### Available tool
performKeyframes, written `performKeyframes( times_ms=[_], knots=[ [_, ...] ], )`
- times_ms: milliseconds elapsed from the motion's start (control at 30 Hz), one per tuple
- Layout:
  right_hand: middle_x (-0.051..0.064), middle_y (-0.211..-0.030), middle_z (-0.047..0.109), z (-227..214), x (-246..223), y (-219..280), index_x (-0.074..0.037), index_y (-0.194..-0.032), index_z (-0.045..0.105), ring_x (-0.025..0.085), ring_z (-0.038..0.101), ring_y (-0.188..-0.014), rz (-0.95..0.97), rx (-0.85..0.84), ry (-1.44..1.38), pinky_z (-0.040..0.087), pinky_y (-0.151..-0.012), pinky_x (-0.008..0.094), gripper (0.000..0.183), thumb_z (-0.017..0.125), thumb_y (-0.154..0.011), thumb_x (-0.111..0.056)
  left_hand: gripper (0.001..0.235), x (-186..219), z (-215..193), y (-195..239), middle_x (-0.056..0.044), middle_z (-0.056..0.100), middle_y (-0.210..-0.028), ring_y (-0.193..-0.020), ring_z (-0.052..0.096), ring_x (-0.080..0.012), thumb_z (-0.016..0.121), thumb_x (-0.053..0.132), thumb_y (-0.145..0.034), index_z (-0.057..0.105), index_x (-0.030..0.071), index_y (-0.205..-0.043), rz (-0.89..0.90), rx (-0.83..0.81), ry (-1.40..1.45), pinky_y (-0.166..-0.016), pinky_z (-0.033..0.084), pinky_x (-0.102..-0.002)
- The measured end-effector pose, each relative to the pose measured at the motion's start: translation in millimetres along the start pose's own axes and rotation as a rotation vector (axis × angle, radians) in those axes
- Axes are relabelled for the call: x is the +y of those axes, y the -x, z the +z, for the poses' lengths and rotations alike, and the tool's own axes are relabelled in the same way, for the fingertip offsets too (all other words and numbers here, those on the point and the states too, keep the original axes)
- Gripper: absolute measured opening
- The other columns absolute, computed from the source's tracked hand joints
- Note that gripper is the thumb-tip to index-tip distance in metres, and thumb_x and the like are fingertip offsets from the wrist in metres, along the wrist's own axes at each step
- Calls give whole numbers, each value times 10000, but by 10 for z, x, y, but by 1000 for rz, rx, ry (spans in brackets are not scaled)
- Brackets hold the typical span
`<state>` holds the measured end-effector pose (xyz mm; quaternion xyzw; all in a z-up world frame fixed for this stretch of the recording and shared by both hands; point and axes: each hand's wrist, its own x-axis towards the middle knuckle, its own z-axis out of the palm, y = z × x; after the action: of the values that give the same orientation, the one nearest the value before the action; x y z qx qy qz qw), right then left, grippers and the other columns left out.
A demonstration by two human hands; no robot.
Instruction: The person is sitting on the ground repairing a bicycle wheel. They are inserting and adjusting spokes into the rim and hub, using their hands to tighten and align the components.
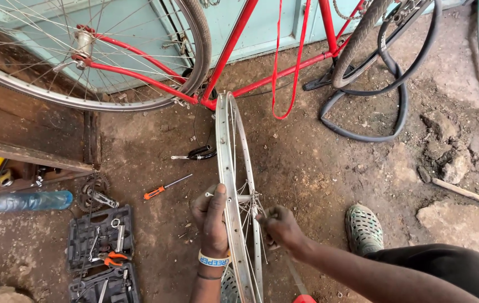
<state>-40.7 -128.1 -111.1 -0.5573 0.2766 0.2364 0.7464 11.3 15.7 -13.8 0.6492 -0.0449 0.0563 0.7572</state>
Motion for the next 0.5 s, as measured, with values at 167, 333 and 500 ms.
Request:
performKeyframes(
  times_ms=[167,333,500],
  knots=[
    [141,-724,606,-40,-834,165,-47,-1546,416,196,526,-473,222,-6,-162,477,-356,295,463,420,-1085,-87,505,-58,-80,-33,93,251,-564,-543,232,-66,602,253,-978,292,193,-583,30,-19,9,-539,184,-301],
    [186,-875,711,-242,-1056,78,12,-1148,678,228,563,-530,293,-97,-76,418,-367,302,269,445,-1075,-101,500,-56,-117,-36,99,243,-585,-570,230,-61,600,235,-983,286,196,-595,5,-21,39,-553,188,-299],
    [153,-1171,812,-453,-1214,202,-50,-1210,739,287,823,-973,138,-388,797,700,-715,421,286,597,-962,-46,484,-89,-128,-44,92,281,-591,-573,261,-52,622,236,-971,331,194,-587,-93,39,146,-530,188,-282]
  ],
)
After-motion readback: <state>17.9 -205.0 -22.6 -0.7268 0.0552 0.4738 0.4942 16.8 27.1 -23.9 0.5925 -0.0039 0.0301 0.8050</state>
